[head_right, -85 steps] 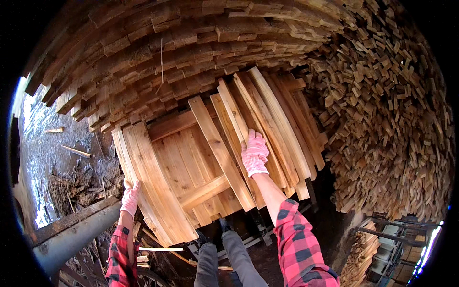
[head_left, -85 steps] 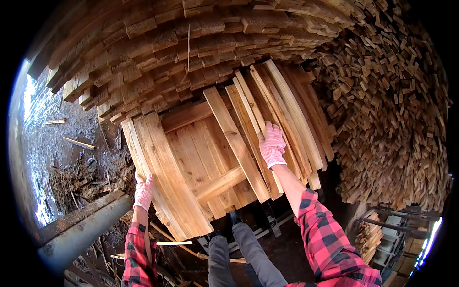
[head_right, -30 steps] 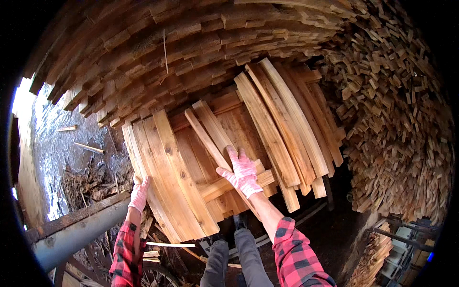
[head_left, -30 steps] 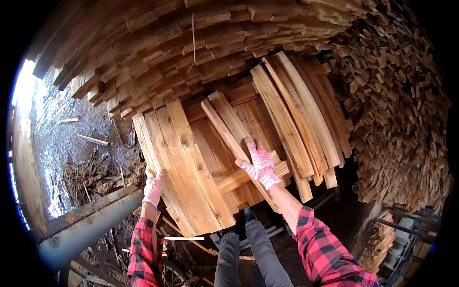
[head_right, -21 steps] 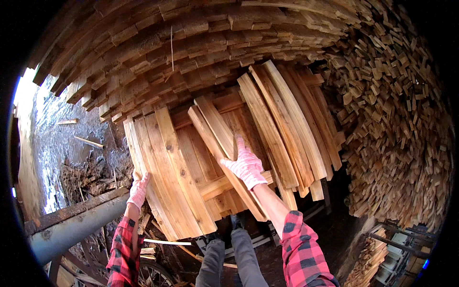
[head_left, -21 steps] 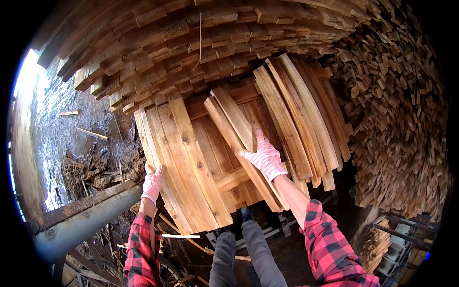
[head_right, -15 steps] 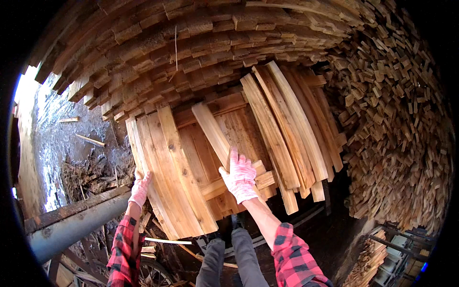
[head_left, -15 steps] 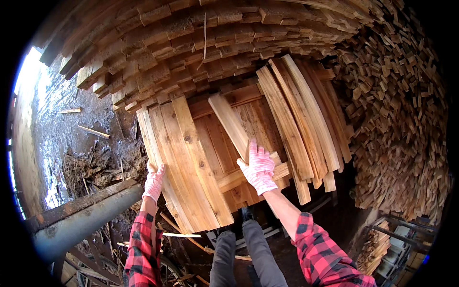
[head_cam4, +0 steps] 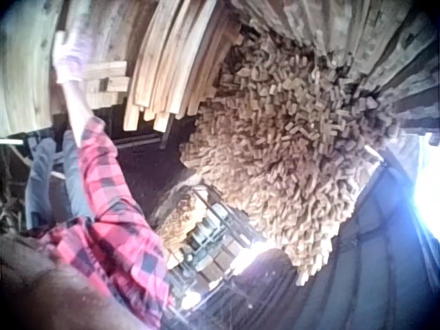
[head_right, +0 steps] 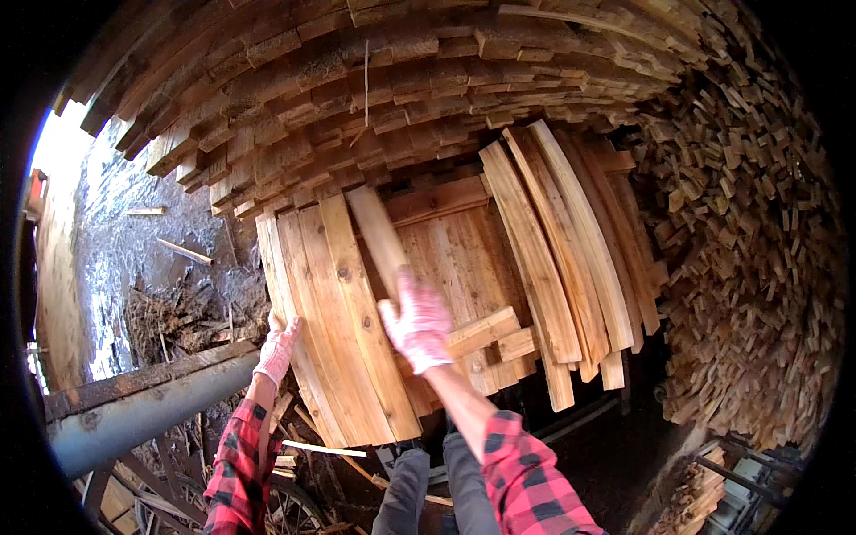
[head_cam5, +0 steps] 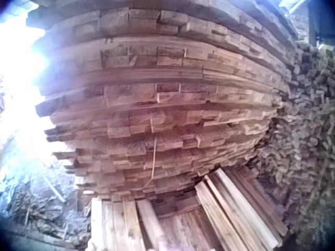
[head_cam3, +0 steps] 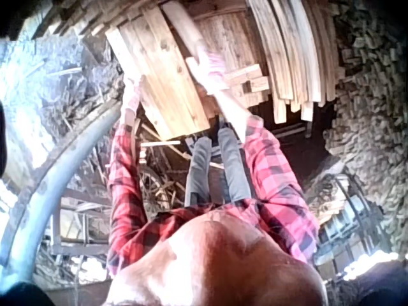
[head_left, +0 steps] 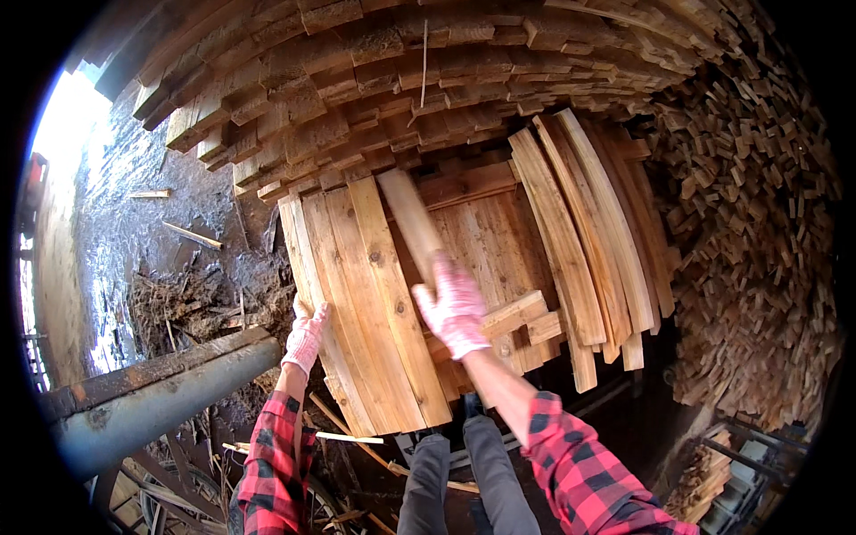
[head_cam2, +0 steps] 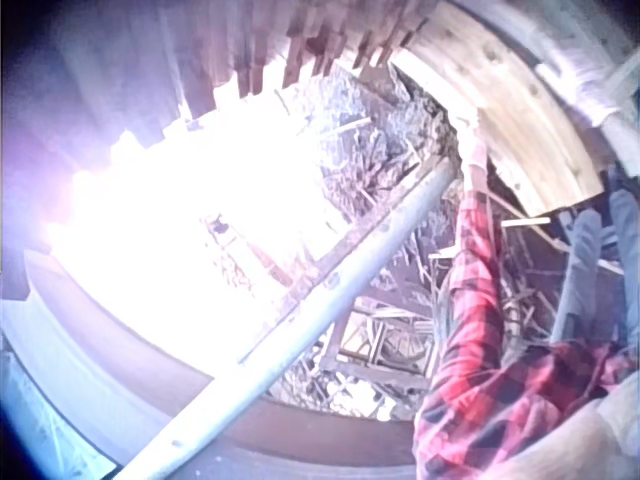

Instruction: The person picks up groups of wooden slats from a large pile and stacks them neatly onto a wooden base.

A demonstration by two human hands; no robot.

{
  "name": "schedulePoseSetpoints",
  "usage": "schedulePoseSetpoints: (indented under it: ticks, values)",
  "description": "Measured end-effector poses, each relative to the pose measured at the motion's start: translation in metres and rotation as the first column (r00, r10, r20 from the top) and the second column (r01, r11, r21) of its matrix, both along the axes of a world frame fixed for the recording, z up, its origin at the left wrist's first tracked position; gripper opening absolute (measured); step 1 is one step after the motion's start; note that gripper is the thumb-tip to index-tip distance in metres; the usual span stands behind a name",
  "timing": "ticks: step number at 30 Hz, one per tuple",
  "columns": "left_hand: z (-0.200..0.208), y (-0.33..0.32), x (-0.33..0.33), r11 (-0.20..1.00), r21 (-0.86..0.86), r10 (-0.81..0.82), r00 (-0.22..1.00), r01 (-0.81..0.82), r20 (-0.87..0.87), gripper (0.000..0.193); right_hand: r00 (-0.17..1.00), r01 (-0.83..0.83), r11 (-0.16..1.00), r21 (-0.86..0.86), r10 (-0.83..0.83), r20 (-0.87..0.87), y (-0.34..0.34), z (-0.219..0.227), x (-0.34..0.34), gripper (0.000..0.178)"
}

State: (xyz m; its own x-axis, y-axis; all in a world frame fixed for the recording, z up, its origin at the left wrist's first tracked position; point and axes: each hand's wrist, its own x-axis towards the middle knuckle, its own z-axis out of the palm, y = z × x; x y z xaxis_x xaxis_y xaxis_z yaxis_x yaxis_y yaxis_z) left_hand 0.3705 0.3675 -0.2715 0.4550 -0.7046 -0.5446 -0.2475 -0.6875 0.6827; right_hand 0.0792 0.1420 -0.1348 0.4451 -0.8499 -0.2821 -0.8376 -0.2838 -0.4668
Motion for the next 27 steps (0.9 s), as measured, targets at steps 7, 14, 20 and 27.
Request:
schedulePoseSetpoints:
  ticks: [7, 14, 20, 27]
  values:
    - [0.091, -0.069, -0.051, 0.92, 0.332, 0.128, 0.96, -0.21, 0.25, 0.071, 0.928, 0.095, 0.896, 0.435, -0.237, 0.287, 0.01, -0.033, -0.009, 0.084]
    - [0.003, 0.005, 0.019, 0.883, 0.353, -0.449, 0.776, 0.309, 0.442, 0.063, 0.99, -0.087, 0.984, 0.153, 0.068, 0.124, -0.025, 0.008, -0.034, 0.093]
    - [0.072, -0.056, -0.076, 0.986, 0.006, 0.095, 0.58, -0.169, 0.809, 0.074, 0.909, 0.238, 0.758, -0.607, -0.394, -0.135, -0.135, 0.047, -0.186, 0.081]
    - [0.166, -0.239, -0.315, 0.939, -0.343, -0.089, 0.94, -0.031, -0.33, 0.104, 0.954, 0.002, 0.996, -0.089, -0.029, -0.299, -0.203, 0.077, -0.239, 0.073]
